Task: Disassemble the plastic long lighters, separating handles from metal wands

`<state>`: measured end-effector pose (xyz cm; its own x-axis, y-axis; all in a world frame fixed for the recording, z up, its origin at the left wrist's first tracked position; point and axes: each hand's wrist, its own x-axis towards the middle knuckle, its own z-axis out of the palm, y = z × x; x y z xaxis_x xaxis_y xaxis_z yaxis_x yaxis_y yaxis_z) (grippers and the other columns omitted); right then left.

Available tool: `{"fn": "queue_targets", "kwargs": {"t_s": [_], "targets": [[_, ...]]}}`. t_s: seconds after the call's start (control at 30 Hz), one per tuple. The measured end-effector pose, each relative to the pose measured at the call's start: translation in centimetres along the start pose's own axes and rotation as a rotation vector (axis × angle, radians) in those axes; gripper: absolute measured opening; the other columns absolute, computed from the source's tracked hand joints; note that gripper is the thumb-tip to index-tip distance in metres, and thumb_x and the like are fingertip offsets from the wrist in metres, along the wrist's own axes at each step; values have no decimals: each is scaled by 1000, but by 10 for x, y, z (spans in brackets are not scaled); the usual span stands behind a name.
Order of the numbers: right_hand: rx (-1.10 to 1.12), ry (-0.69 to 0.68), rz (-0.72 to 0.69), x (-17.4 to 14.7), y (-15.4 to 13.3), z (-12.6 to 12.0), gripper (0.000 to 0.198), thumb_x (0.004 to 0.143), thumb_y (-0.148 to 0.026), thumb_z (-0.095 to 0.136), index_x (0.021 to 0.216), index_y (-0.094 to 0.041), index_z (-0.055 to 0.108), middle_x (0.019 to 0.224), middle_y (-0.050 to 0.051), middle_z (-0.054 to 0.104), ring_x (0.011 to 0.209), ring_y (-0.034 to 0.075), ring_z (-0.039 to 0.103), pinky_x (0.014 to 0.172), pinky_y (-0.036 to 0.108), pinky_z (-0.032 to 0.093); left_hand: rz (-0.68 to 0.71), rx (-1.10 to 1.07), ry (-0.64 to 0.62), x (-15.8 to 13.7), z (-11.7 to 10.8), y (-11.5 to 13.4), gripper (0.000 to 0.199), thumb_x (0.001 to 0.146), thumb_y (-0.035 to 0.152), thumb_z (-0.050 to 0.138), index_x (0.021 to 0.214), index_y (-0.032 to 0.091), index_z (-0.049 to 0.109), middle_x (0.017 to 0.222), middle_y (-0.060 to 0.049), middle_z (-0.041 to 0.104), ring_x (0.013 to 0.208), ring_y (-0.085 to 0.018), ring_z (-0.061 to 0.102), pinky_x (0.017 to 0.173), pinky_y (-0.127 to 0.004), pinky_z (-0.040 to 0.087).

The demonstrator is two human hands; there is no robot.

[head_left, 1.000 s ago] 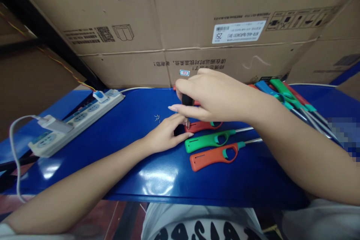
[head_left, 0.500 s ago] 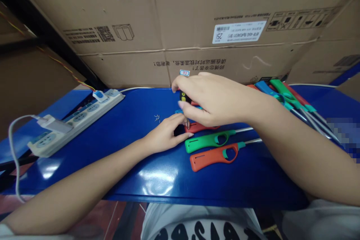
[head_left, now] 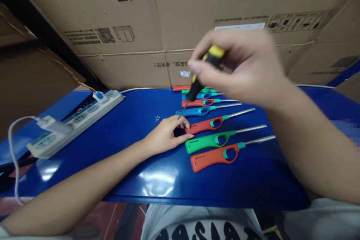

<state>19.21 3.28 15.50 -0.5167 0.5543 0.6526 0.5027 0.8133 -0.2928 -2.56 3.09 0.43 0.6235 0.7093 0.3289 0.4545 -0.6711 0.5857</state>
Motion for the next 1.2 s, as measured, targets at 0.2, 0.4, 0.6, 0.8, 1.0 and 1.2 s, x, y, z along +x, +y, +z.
{"fn": "queue_targets", "kwargs": {"t_s": [0.2,0.4,0.6,0.8,1.0,1.2], "targets": [[190,185,127,-19,21,-23,32,103,-40,42,80,-21,54,78,0,60,71,13,59,71,35,45,-81,-26,18,2,-3,4,14,93,33,66,91,18,66,86,-3,71,76,-16,65,72,-29,53],[-94,-510,109,-86,50,7,15,98,-32,49,94,-18,54,98,6,57,78,17,55,70,34,45,-42,39,-45,8,-9,5,9,95,24,59,90,19,65,83,-2,70,72,-15,65,69,-27,51],[79,-795,222,-115,59,14,44,83,-24,65,125,-21,52,118,6,53,78,13,54,65,27,43,199,373,-280,22,-25,6,13,99,21,48,93,19,59,88,-4,63,79,-19,61,73,-30,49],[306,-823,238,-114,67,8,49,77,-22,72,122,-20,52,113,3,56,91,14,54,80,27,46,279,689,-373,30,-22,6,21,103,25,41,94,19,58,91,-6,60,67,-19,55,63,-32,44],[229,-819,252,-116,64,14,26,78,-22,71,102,-21,61,112,2,55,87,14,55,79,26,44,165,765,-241,29,-14,18,33,106,28,41,81,18,59,79,-4,63,71,-19,60,62,-30,41],[131,-824,282,-118,66,21,12,78,-19,66,86,-21,57,107,0,56,79,12,55,69,26,39,-121,656,-30,27,-49,29,36,104,36,38,74,20,51,81,-3,62,69,-17,58,59,-29,34]]}}
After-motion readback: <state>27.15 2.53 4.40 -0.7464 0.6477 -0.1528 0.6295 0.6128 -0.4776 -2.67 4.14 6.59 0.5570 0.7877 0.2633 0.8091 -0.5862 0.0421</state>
